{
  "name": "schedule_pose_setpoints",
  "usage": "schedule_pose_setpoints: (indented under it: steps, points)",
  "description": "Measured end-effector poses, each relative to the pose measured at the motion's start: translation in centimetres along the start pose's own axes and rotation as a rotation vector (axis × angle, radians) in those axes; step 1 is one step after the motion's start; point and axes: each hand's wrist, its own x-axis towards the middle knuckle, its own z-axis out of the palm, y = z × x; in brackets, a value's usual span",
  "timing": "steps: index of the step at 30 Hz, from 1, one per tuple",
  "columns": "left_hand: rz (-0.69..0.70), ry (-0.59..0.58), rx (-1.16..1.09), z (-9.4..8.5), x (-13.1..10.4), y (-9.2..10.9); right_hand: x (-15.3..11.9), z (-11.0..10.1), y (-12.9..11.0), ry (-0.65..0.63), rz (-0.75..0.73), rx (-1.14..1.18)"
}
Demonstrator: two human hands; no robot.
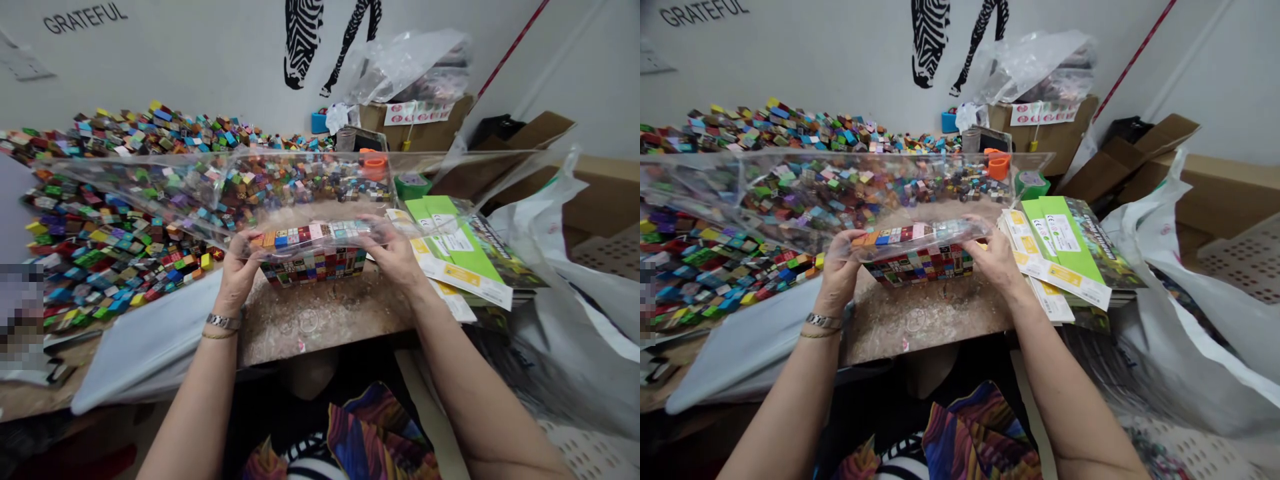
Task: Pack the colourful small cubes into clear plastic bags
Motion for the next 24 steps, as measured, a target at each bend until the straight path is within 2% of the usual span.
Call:
schedule_pose_setpoints:
  steps: [9, 13, 20, 24]
  points:
    - [-0.014, 0.003, -0.051, -0.1, -0.3, -1.1, -0.1, 0.4, 0.7, 0.075, -0.011, 0.027]
    - [0.009, -0.053, -0.032, 0.0, -0.2, -0.9, -0.4, 0.6, 0.7, 0.093, -0.029, -0.036]
    - [-0.04, -0.037, -0.02, 0.3, 0.2, -0.4, -0.9, 0.7, 0.2, 0.115, -0.082, -0.158]
    - [-0.021, -0.034, 0.01, 0.2, 0.3, -0.1, -1.3, 0.4, -0.2, 0.121, -0.132, -0.195]
